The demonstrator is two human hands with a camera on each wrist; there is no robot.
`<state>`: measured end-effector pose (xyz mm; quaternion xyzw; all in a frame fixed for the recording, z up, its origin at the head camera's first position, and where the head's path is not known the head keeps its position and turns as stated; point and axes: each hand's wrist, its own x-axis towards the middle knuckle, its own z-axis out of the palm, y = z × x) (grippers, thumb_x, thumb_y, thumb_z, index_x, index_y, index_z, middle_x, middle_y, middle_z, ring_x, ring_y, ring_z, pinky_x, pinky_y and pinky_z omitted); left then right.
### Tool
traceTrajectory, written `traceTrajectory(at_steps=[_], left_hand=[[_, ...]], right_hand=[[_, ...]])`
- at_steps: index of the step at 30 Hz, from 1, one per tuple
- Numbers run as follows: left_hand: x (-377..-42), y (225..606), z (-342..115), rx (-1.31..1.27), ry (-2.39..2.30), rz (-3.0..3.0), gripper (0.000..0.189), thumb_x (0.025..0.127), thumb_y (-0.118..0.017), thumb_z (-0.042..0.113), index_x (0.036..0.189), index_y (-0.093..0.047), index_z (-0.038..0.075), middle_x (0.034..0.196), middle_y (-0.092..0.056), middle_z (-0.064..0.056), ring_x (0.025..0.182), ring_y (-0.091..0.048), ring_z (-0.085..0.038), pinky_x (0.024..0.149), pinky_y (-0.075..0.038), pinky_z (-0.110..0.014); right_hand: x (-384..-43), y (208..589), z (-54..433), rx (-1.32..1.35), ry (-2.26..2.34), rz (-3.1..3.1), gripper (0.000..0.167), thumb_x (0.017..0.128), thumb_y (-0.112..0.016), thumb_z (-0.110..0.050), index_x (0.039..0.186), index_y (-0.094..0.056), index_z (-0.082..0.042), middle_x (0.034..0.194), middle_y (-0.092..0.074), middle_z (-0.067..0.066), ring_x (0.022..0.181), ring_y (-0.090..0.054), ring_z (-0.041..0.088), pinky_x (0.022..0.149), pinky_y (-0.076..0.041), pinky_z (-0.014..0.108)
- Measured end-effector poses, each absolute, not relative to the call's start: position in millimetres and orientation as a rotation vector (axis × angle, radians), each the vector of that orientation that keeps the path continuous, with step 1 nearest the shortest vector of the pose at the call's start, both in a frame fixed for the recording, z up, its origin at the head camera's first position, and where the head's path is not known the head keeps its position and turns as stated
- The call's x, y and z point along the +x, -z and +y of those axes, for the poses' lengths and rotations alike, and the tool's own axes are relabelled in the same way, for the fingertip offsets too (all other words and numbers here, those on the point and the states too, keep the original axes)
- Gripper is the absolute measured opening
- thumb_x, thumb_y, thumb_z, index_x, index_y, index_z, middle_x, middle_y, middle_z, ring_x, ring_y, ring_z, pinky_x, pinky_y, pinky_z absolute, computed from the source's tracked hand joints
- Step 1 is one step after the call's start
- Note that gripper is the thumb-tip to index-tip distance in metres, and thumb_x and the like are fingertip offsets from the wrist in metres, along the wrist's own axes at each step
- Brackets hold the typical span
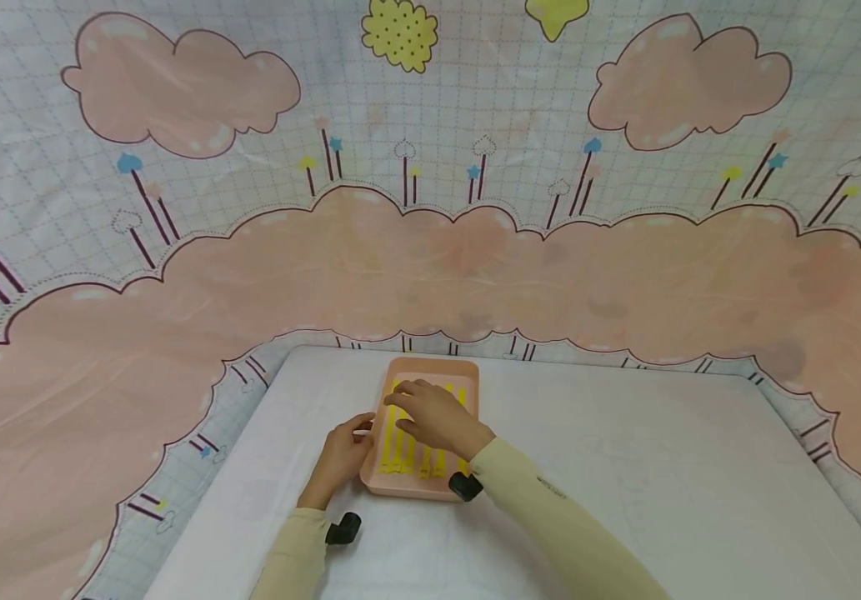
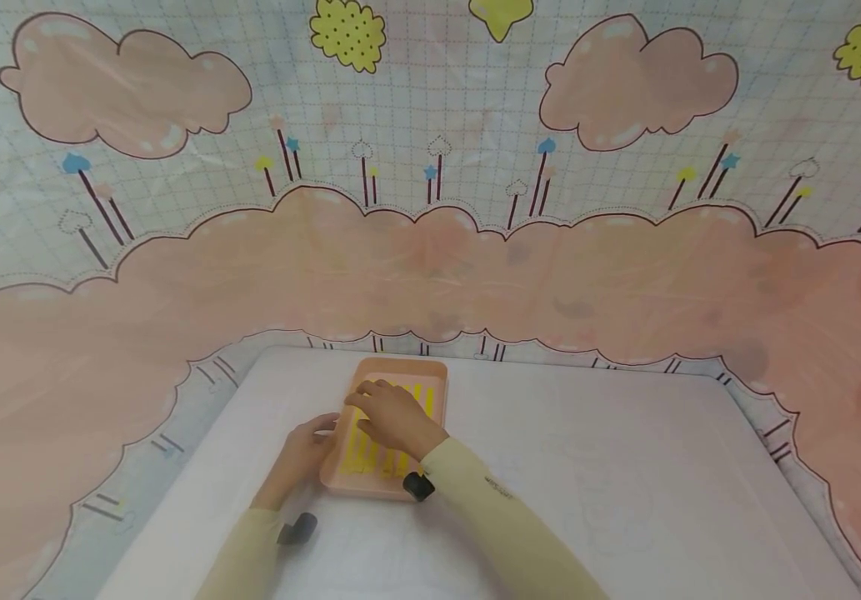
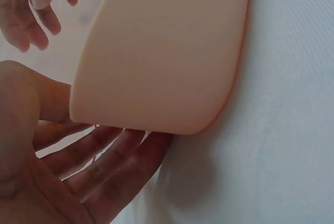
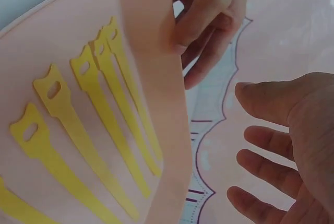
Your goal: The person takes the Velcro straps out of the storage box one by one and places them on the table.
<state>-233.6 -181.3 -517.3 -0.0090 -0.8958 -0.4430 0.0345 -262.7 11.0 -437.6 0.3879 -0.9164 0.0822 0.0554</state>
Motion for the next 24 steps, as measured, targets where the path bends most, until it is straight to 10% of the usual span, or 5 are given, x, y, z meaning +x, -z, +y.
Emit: traceTrajectory(at_steps=[24], left_hand=[[-235.2,514.4,-181.4,-0.003,1.395,-2.765,0.041,0.093,-0.053,0.001,0.133,-0.057,-0.001,0.125,-0.064,-0.024,0.107,-0.067,-0.036,0.087,-0.057,-0.044]], right_hand=[[-290.9,470.3,-14.9,1.188,-0.194,-2.918,0.026,0.092,-0.07,-0.022,0.117,-0.072,-0.027,0.124,-0.065,-0.003,0.113,-0.062,0.02,0.093,-0.054,0.036]])
